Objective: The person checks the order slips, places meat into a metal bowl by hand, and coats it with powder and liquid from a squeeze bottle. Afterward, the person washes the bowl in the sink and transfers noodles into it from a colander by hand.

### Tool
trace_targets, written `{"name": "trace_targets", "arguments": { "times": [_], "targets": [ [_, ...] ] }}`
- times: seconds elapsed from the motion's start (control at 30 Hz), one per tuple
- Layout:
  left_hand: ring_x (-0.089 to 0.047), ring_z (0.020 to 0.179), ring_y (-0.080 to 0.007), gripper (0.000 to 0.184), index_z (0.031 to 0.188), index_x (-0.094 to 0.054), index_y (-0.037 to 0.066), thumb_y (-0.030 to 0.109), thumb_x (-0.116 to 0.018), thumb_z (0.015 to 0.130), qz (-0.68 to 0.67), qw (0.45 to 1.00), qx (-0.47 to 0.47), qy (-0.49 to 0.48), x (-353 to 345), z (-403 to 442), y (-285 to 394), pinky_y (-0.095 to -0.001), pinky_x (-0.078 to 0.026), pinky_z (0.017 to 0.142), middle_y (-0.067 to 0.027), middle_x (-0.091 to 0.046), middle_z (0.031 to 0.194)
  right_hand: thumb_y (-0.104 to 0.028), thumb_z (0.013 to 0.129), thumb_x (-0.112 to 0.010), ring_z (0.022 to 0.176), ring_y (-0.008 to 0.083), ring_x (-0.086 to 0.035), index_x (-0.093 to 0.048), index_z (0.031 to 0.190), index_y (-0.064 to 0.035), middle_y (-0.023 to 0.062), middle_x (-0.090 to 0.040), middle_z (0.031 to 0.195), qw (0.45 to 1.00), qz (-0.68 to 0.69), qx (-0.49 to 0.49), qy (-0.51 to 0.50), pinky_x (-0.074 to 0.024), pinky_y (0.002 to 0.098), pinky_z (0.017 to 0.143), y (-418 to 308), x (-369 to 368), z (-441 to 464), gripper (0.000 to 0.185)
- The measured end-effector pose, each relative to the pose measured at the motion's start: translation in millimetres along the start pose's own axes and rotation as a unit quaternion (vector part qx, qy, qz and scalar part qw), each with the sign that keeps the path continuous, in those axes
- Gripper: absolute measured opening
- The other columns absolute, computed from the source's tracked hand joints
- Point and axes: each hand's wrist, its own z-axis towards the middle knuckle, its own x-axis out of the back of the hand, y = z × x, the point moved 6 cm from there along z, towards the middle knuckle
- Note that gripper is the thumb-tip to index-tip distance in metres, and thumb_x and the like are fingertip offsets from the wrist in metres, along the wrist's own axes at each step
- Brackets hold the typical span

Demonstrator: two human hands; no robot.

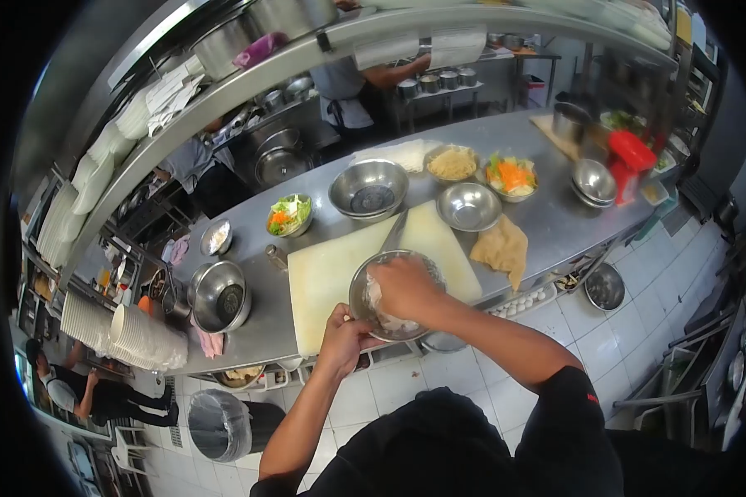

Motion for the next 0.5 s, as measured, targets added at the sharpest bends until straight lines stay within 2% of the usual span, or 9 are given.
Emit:
{"name": "trace_targets", "arguments": {
  "times": [0.1, 0.17, 0.23, 0.33, 0.5],
  "targets": [
    [-0.066, 0.074, -0.0274, 0.025, 0.092, -0.039, 0.003, -0.013, -0.052, 0.078, 0.007, 1.000, -0.001, -0.016, -0.6, -1.6, 0.3, -0.0405, -0.064, 0.062, -0.0177, -0.057, 0.090, -0.015, 0.069, -0.071, 0.099, 0.0344, -0.063, -0.061, 0.112, -0.0037, 0.0183, -0.067, 0.098, 0.999, -0.039, -0.001, 0.022, -0.0423, 0.0471, 0.092, -3.7, -21.9, -13.0, 0.046],
    [-0.065, 0.074, -0.0261, 0.024, 0.092, -0.040, 0.004, -0.013, -0.052, 0.078, 0.011, 1.000, 0.000, -0.025, -0.8, -2.5, -6.4, -0.0399, -0.064, 0.061, -0.0168, -0.057, 0.090, -0.015, 0.067, -0.073, 0.096, 0.0348, -0.063, -0.059, 0.116, -0.0049, 0.0175, -0.068, 0.095, 0.998, -0.063, -0.014, 0.001, -0.0421, 0.0473, 0.090, 5.2, -44.5, -15.3, 0.051],
    [-0.065, 0.074, -0.0251, 0.025, 0.091, -0.040, 0.004, -0.012, -0.053, 0.078, 0.008, 1.000, -0.001, -0.025, -0.1, -1.6, -15.6, -0.0392, -0.064, 0.060, -0.0160, -0.057, 0.090, -0.014, 0.064, -0.074, 0.087, 0.0359, -0.066, -0.056, 0.119, -0.0067, 0.0162, -0.069, 0.088, 0.995, -0.069, -0.029, -0.062, -0.0436, 0.0476, 0.083, 18.9, -67.1, -10.3, 0.058],
    [-0.065, 0.074, -0.0242, 0.025, 0.091, -0.041, 0.005, -0.012, -0.054, 0.078, 0.006, 1.000, 0.004, -0.015, 0.0, -0.8, -27.9, -0.0385, -0.063, 0.059, -0.0152, -0.057, 0.092, -0.015, 0.063, -0.076, 0.088, 0.0342, -0.066, -0.057, 0.118, -0.0069, 0.0149, -0.069, 0.086, 0.992, -0.062, -0.030, -0.102, -0.0436, 0.0468, 0.080, 32.7, -68.2, -7.7, 0.059],
    [-0.065, 0.074, -0.0241, 0.023, 0.090, -0.041, 0.005, -0.011, -0.053, 0.079, -0.002, 1.000, -0.007, 0.003, -6.0, -1.5, -18.9, -0.0388, -0.064, 0.060, -0.0153, -0.058, 0.091, -0.015, 0.060, -0.079, 0.093, 0.0349, -0.064, -0.059, 0.114, -0.0049, 0.0171, -0.068, 0.092, 1.000, -0.018, -0.016, -0.005, -0.0441, 0.0472, 0.084, 39.5, -48.9, -1.9, 0.058]
  ]
}}
